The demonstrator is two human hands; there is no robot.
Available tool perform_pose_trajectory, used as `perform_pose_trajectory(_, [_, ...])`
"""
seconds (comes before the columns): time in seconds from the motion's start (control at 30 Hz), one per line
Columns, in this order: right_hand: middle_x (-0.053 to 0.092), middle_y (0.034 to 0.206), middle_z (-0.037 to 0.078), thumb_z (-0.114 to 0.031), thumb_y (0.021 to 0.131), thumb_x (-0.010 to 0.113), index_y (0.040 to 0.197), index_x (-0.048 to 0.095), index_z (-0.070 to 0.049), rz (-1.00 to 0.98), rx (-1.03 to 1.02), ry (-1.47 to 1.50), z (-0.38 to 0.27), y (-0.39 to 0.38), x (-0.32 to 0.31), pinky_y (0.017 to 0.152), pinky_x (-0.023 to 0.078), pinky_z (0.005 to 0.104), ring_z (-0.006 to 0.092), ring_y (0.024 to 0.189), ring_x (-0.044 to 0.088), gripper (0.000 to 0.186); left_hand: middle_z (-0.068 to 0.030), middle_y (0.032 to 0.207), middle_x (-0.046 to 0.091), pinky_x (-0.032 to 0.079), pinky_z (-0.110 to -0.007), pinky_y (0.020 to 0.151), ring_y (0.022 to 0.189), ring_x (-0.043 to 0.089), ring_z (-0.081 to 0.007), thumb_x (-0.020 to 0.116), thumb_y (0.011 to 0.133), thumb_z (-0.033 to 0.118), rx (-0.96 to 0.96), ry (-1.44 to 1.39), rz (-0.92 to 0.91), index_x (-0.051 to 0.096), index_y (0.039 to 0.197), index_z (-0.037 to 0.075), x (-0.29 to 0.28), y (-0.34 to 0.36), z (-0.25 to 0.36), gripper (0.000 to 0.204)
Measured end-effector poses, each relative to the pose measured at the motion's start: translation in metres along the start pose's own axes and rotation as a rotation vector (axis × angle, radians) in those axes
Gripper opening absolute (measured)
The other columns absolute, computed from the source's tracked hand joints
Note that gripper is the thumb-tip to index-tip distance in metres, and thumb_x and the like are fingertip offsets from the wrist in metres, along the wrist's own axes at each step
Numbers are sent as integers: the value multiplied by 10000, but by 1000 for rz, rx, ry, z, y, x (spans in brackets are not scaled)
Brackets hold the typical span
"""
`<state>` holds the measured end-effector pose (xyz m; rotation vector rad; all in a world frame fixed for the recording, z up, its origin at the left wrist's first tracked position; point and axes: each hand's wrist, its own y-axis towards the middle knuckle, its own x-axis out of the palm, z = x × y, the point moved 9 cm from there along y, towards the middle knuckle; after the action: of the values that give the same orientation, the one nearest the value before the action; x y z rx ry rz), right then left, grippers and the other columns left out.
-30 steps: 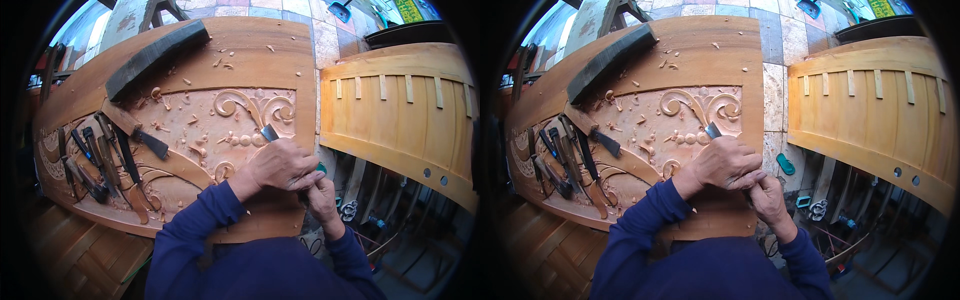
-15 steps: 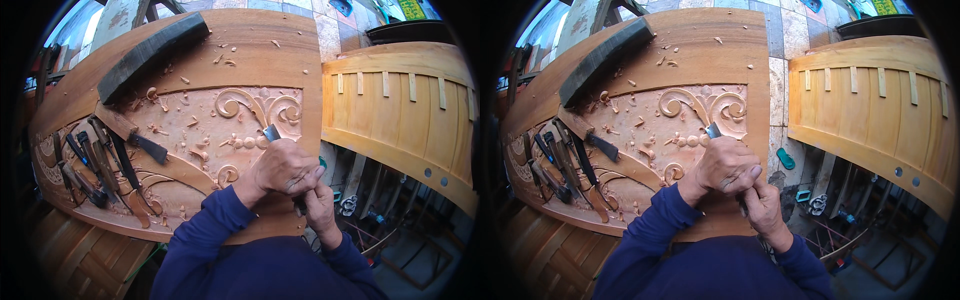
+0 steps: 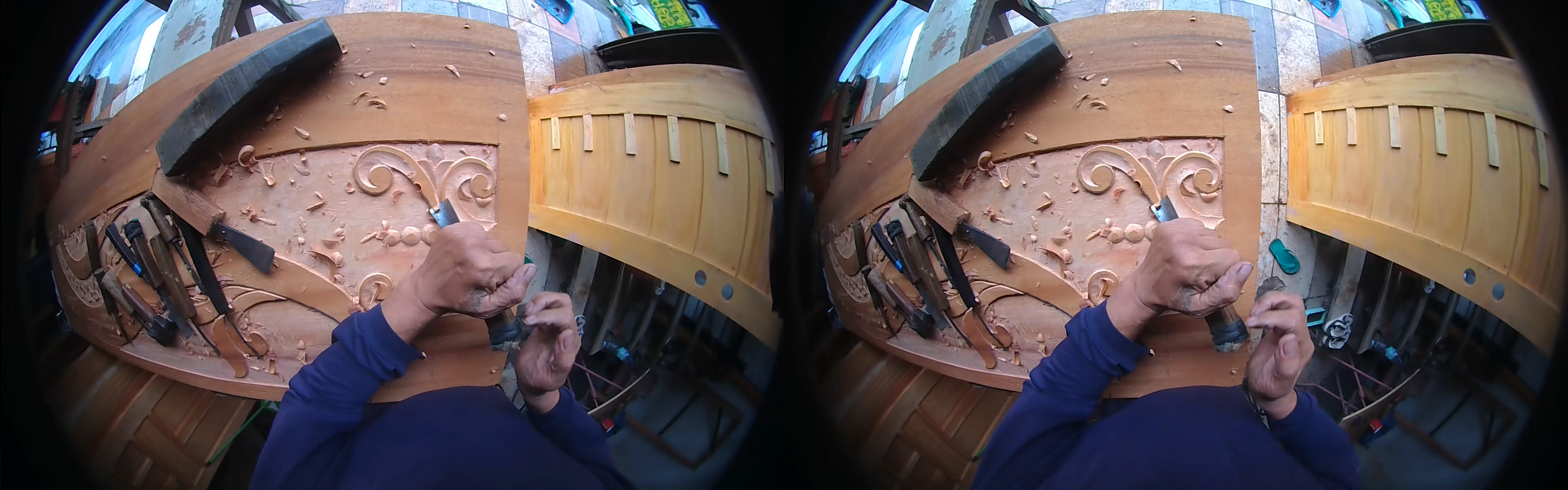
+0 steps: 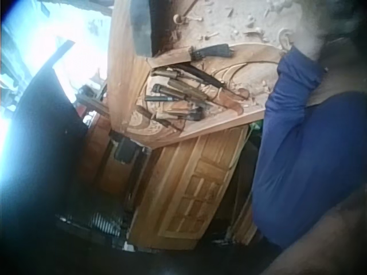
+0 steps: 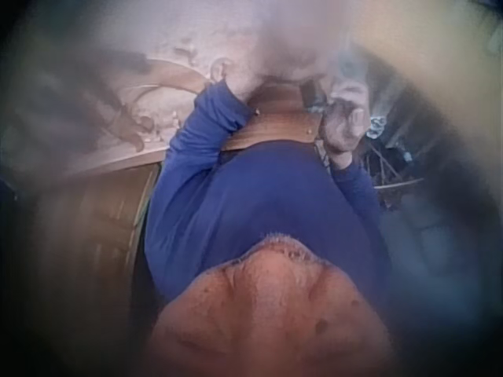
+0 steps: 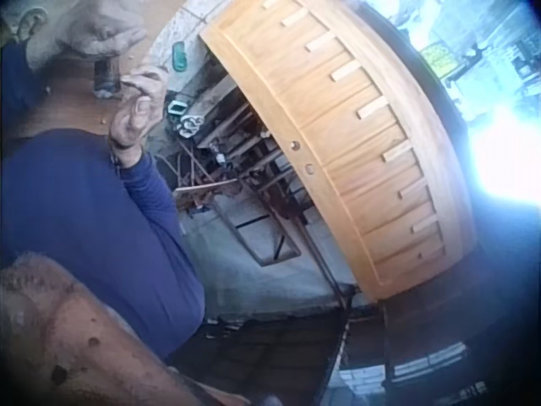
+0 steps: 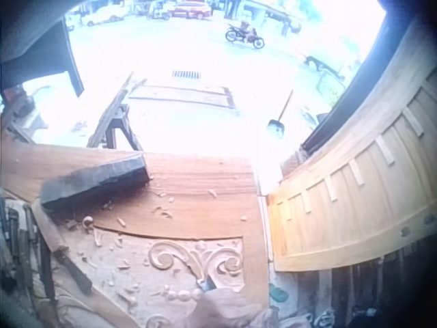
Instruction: The person carves a decorative floral pattern into a wooden panel using a mallet and a chisel.
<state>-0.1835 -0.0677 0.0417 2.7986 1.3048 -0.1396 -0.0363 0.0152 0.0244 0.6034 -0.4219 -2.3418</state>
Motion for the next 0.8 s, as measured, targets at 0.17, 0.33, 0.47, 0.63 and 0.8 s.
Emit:
perform_pose_trajectory(0.17, [557, 958, 154, -352, 1015, 403, 853, 603, 17, -25, 37, 110, 15, 19, 26, 872, 388, 339, 219, 897, 521, 450, -64, 521, 461, 385, -402, 474, 468, 519, -269, 670, 880, 191, 20, -48, 48, 567, 598, 129, -1, 3, -4, 306])
perform_pose_trajectory(0.33, [560, 954, 158, -360, 1006, 422, 861, 607, 16, 31, -11, 48, 2, 11, 3, 874, 393, 351, 215, 907, 523, 443, -67, 529, 478, 390, -404, 477, 480, 530, -269, 672, 872, 184, -5, -13, 45, 588, 611, 124, -10, 4, -5, 281])
perform_pose_trajectory(0.47, [568, 991, 171, -388, 981, 474, 889, 629, 14, -72, -60, 187, -10, 19, 19, 893, 389, 350, 221, 926, 531, 441, -71, 549, 519, 415, -397, 485, 501, 561, -266, 662, 876, 194, 4, -39, 46, 609, 625, 131, -10, 5, -11, 265])
perform_pose_trajectory(0.63, [554, 957, 159, -387, 981, 482, 880, 621, 14, -40, 6, 85, 8, 26, 24, 853, 385, 344, 222, 895, 518, 436, -67, 552, 530, 432, -395, 498, 516, 578, -260, 648, 879, 189, 2, -27, 42, 600, 615, 132, -12, 9, -15, 275])
perform_pose_trajectory(0.8, [551, 902, 141, -401, 985, 478, 845, 609, -8, -120, -85, 119, -17, 13, 14, 790, 390, 336, 202, 844, 502, 437, -71, 547, 541, 441, -400, 498, 518, 589, -273, 671, 911, 228, -44, 12, 21, 617, 620, 139, -13, 12, -12, 310])
